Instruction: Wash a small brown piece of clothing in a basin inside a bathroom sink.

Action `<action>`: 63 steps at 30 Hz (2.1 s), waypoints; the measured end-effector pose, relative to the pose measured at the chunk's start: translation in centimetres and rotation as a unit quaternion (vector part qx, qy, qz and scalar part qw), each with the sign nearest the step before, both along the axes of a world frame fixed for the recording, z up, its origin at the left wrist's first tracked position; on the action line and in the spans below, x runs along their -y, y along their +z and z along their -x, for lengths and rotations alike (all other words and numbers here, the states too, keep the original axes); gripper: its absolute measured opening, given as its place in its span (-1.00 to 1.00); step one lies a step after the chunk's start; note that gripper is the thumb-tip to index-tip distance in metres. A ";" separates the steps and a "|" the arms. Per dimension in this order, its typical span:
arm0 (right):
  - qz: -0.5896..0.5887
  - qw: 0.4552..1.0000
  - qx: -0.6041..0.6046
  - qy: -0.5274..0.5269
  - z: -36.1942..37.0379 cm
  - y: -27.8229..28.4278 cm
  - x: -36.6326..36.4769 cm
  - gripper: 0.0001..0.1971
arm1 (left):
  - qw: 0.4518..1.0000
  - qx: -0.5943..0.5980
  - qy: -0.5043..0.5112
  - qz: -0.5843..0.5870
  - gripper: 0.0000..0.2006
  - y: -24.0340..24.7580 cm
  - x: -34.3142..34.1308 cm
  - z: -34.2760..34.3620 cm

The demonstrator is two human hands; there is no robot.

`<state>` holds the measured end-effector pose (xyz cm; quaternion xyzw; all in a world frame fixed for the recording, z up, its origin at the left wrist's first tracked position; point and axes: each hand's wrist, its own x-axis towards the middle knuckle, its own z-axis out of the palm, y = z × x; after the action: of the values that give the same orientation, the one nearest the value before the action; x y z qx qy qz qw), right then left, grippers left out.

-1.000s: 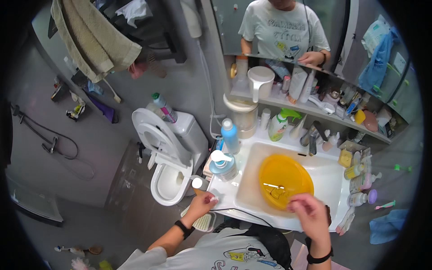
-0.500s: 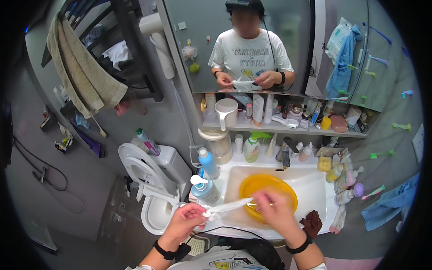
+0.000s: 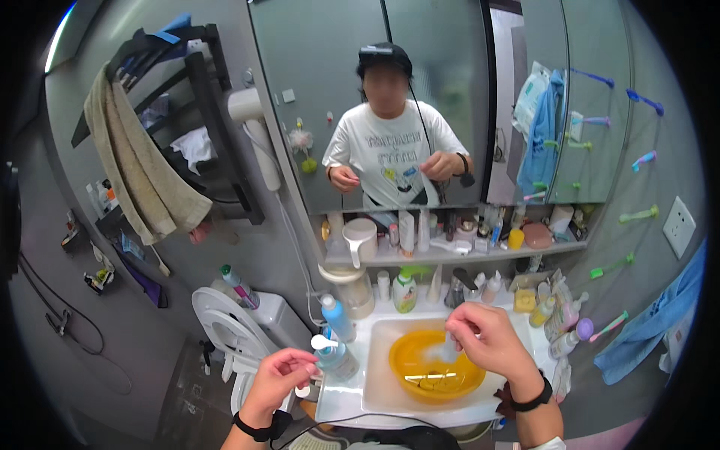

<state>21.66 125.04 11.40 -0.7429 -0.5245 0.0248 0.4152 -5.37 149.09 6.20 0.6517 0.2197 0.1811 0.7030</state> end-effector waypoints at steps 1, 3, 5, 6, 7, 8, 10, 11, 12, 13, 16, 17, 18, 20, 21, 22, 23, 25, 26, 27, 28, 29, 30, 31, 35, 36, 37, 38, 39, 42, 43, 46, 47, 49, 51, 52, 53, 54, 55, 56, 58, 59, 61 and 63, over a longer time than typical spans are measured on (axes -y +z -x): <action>-0.051 0.991 -0.124 0.004 1.3 2.0 0.0 -0.86 | 0.999 -0.024 -0.012 -0.033 -0.77 1.7 0.7 -0.5; -0.101 0.952 -0.282 0.065 2.7 4.6 -0.3 -0.89 | 0.983 0.059 -0.091 -0.151 -0.62 2.1 1.3 -2.0; -0.100 0.956 -0.256 0.102 3.7 5.8 -0.8 -0.90 | 0.945 0.113 -0.159 -0.262 -0.46 5.0 2.9 -4.4; -0.088 0.958 -0.241 0.125 4.0 6.0 -1.3 -0.91 | 0.942 0.121 -0.165 -0.266 -0.45 6.4 3.9 -5.3; -0.100 0.955 -0.242 0.143 4.3 6.1 -1.7 -0.91 | 0.937 0.112 -0.183 -0.275 -0.47 7.1 4.4 -6.0; -0.100 0.954 -0.236 0.157 4.5 6.1 -2.3 -0.91 | 0.938 0.114 -0.169 -0.281 -0.47 7.1 4.6 -6.6; -0.127 0.938 -0.272 0.175 5.1 6.2 -3.6 -0.90 | 0.914 0.170 -0.193 -0.315 -0.50 6.3 4.4 -7.3; -0.141 0.926 -0.300 0.183 5.3 6.0 -4.0 -0.89 | 0.910 0.180 -0.182 -0.327 -0.51 6.1 4.2 -7.4; -0.142 0.926 -0.298 0.185 5.5 5.8 -4.3 -0.89 | 0.909 0.181 -0.180 -0.330 -0.51 6.2 3.9 -7.3; -0.144 0.918 -0.319 0.188 5.6 5.6 -4.5 -0.89 | 0.911 0.176 -0.176 -0.329 -0.54 6.4 3.6 -7.1; -0.142 0.905 -0.354 0.188 5.7 4.9 -5.1 -0.89 | 0.936 0.121 -0.186 -0.275 -0.65 7.4 3.4 -6.3; -0.136 0.900 -0.367 0.191 5.7 4.7 -5.3 -0.89 | 0.953 0.070 -0.194 -0.222 -0.72 7.6 3.4 -6.1; -0.135 0.900 -0.369 0.190 6.0 4.6 -5.4 -0.89 | 0.953 0.068 -0.195 -0.220 -0.72 7.6 3.4 -5.9; -0.119 0.891 -0.383 0.213 6.5 4.6 -5.4 -0.88 | 0.951 0.083 -0.199 -0.221 -0.80 7.5 3.4 -5.9; -0.121 0.891 -0.387 0.204 6.8 4.7 -5.3 -0.88 | 0.950 0.080 -0.208 -0.217 -0.80 7.4 3.2 -5.9; -0.118 0.891 -0.381 0.217 7.0 4.9 -5.3 -0.88 | 0.940 0.114 -0.203 -0.250 -0.82 7.2 3.0 -6.0; -0.114 0.890 -0.377 0.229 7.1 4.8 -5.2 -0.88 | 0.928 0.147 -0.197 -0.280 -0.83 6.8 2.9 -5.9; -0.135 0.889 -0.374 0.227 6.1 4.2 -5.5 -0.87 | 0.929 0.163 -0.192 -0.272 -0.83 6.7 2.6 -5.9; -0.152 0.886 -0.368 0.237 5.8 3.8 -5.5 -0.84 | 0.931 0.179 -0.173 -0.268 -0.81 6.6 2.5 -5.7; -0.158 0.888 -0.379 0.206 5.6 4.2 -5.9 -0.80 | 0.957 0.180 -0.156 -0.167 -0.85 6.3 2.4 -5.7; -0.161 0.890 -0.391 0.171 5.4 4.3 -6.1 -0.74 | 0.973 0.175 -0.135 -0.061 -0.88 6.0 2.3 -5.8; -0.154 0.887 -0.408 0.153 5.2 3.8 -5.7 -0.74 | 0.974 0.181 -0.133 -0.033 -0.90 6.2 2.3 -5.9; -0.114 0.909 -0.372 0.149 4.8 3.3 -5.5 -0.70 | 0.973 0.192 -0.128 -0.011 -0.91 6.7 2.3 -6.2; -0.072 0.928 -0.334 0.149 4.7 2.6 -5.1 -0.65 | 0.976 0.181 -0.118 -0.002 -0.92 7.0 2.7 -6.3; -0.033 0.845 -0.496 0.195 5.6 -0.4 -4.8 -0.67 | 0.980 0.165 -0.112 0.012 -0.90 5.8 3.3 -6.5; -0.030 0.844 -0.500 0.194 5.7 -1.1 -4.8 -0.67 | 0.981 0.162 -0.110 0.016 -0.90 5.3 3.3 -6.4; -0.040 0.835 -0.513 0.196 5.9 -1.7 -4.8 -0.68 | 0.981 0.153 -0.121 0.018 -0.89 4.7 3.2 -6.3; -0.050 0.824 -0.528 0.199 6.1 -2.3 -4.9 -0.69 | 0.981 0.141 -0.131 0.020 -0.88 4.3 3.2 -6.0; -0.045 0.821 -0.533 0.201 6.3 -2.9 -5.1 -0.69 | 0.982 0.138 -0.126 0.024 -0.88 4.0 3.3 -5.7; -0.034 0.808 -0.556 0.192 6.3 -4.6 -5.5 -0.72 | 0.983 0.136 -0.120 0.027 -0.84 3.3 3.5 -4.9; -0.052 0.804 -0.562 0.187 6.0 -5.4 -5.6 -0.75 | 0.985 0.142 -0.099 0.024 -0.81 3.0 3.6 -4.6; -0.096 0.790 -0.587 0.149 5.2 -6.8 -5.7 -0.80 | 0.993 0.114 0.006 -0.034 -0.74 0.5 2.4 -3.1; -0.127 0.781 -0.601 0.112 4.7 -7.2 -5.7 -0.82 | 0.989 0.083 0.081 -0.091 -0.70 -1.1 1.5 -2.5; -0.133 0.770 -0.617 0.099 4.2 -8.5 -6.4 -0.82 | 0.977 0.033 0.156 -0.140 -0.66 -4.1 -0.1 -0.6; -0.140 0.761 -0.629 0.075 4.0 -10.0 -6.5 -0.82 | 0.955 -0.066 0.211 -0.196 -0.38 -8.2 -1.6 0.7; -0.129 0.754 -0.641 0.061 4.0 -10.9 -6.7 -0.82 | 0.954 -0.068 0.215 -0.196 -0.38 -9.9 -1.9 0.9; -0.119 0.748 -0.651 0.043 3.9 -11.8 -6.7 -0.82 | 0.946 -0.103 0.197 -0.236 -0.24 -11.7 -2.0 0.6; -0.117 0.749 -0.650 0.050 4.1 -13.0 -7.0 -0.82 | 0.932 -0.139 0.185 -0.279 -0.10 -13.7 -2.2 0.4; -0.103 0.751 -0.652 0.037 4.4 -14.4 -7.4 -0.81 | 0.919 -0.132 0.165 -0.333 0.11 -16.9 -3.1 0.2; -0.090 0.752 -0.652 0.016 4.3 -16.0 -7.6 -0.81 | 0.917 -0.143 0.169 -0.333 0.12 -16.5 -2.5 -1.0; -0.077 0.742 -0.666 0.001 4.9 -18.4 -7.8 -0.81 | 0.892 -0.150 0.179 -0.387 0.11 -17.9 -2.2 -2.8; -0.062 0.728 -0.683 -0.015 5.3 -19.2 -7.6 -0.81 | 0.892 -0.144 0.179 -0.389 0.11 -18.0 -2.1 -3.6; -0.055 0.717 -0.695 -0.018 6.1 -20.6 -7.4 -0.81 | 0.922 -0.111 0.196 -0.315 0.09 -18.3 -2.1 -4.5; -0.046 0.697 -0.715 -0.032 6.6 -21.7 -7.3 -0.82 | 0.927 -0.099 0.202 -0.298 0.05 -18.1 -2.1 -4.9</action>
<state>15.06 132.36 -10.33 -0.4977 -0.0465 0.5109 0.6993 -0.47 151.15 -11.88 0.7877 0.3515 0.3112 0.3990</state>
